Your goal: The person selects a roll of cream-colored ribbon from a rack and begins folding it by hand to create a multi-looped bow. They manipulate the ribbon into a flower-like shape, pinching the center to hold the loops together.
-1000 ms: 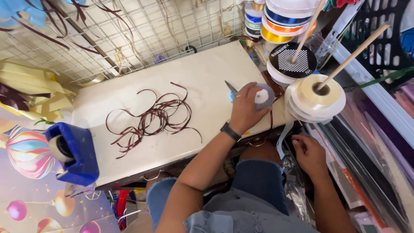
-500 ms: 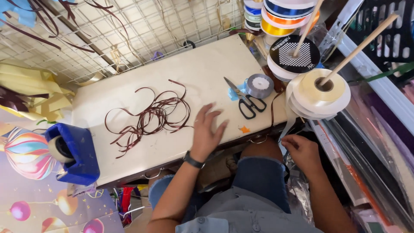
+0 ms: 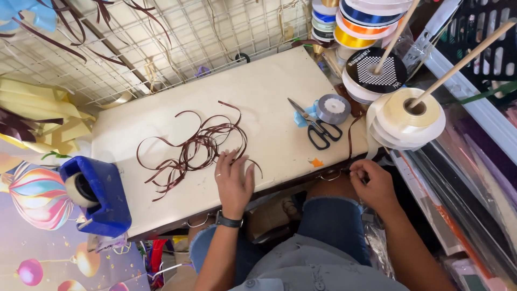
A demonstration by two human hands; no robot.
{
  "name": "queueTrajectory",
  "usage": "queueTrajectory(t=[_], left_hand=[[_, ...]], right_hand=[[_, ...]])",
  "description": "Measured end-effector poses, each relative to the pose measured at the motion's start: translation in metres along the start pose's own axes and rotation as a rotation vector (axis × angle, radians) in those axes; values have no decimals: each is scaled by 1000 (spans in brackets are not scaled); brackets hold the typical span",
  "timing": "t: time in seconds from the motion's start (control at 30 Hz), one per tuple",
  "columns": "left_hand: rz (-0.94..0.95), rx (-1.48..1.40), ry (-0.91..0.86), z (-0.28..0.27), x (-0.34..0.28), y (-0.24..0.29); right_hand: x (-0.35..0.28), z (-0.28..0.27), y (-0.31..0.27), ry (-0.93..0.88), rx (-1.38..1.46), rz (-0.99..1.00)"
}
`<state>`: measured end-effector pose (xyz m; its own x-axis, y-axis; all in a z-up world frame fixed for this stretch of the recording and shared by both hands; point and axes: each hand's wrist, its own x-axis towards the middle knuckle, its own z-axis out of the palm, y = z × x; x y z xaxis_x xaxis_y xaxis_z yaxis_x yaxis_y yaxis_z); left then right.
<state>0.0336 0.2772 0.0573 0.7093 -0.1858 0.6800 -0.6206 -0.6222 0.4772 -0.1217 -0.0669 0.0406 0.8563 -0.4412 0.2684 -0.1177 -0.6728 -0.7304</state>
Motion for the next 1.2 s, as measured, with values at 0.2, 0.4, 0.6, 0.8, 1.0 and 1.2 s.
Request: queueTrajectory(t=[0.2, 0.4, 0.6, 0.8, 1.0, 1.2], left_hand=[[113, 149, 51, 4, -7, 3], [8, 176, -36, 4, -6, 3], [-9, 228, -66, 6, -6, 4], [-1, 260, -49, 7, -6, 6], [-5, 275, -42, 7, -6, 6], [7, 268, -34, 7, -5, 6]], right_hand=[[4, 3, -61, 9, 46, -135], [7, 8, -75, -87, 160, -119], [5, 10, -66, -166, 197, -66], [8, 11, -65, -148, 138, -68], [11, 17, -57, -149, 37, -70], [12, 12, -57, -201, -5, -32]])
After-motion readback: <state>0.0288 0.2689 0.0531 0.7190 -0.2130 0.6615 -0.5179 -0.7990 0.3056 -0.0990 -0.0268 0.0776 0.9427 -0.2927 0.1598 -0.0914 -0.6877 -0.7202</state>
